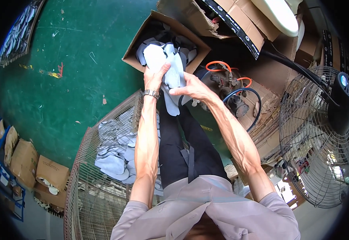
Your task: Applying adhesive and organizing bicycle seat covers in a workshop environment.
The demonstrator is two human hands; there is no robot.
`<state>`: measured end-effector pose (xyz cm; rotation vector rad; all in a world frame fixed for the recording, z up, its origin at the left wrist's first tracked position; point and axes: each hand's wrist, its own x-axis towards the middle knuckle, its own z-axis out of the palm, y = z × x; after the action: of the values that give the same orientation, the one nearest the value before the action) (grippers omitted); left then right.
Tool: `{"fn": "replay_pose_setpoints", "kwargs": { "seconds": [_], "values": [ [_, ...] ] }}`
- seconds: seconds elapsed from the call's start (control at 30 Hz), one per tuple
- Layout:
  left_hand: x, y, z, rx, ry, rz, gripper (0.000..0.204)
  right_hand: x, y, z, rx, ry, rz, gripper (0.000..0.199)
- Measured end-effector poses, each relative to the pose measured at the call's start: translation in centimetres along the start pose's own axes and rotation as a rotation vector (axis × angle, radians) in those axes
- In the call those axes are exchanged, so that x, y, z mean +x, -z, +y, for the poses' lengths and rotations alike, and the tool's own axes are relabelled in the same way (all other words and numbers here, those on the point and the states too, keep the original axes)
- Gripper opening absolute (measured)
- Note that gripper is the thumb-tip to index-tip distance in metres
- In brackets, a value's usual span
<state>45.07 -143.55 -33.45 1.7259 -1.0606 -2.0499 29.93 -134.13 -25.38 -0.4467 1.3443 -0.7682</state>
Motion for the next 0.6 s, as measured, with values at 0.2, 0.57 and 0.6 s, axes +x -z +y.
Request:
{"fn": "replay_pose_setpoints", "kwargs": {
  "seconds": [0.2,0.57,0.6],
  "values": [
    [1.4,0.8,-1.9,0.004,-0.078,0.152,0.112,0.2,-0.6,1.0,0.217,0.017,0.276,0.040],
    [0.4,1.0,-1.6,0.344,-0.314,0.045,0.049,-1.6,3.3,0.8,0.181,0.038,0.620,0.046],
    [0.2,0.9,-2.0,0.452,-0.361,0.068,0.049,-2.1,3.1,0.9,0.175,0.056,0.636,0.047]
  ]
}}
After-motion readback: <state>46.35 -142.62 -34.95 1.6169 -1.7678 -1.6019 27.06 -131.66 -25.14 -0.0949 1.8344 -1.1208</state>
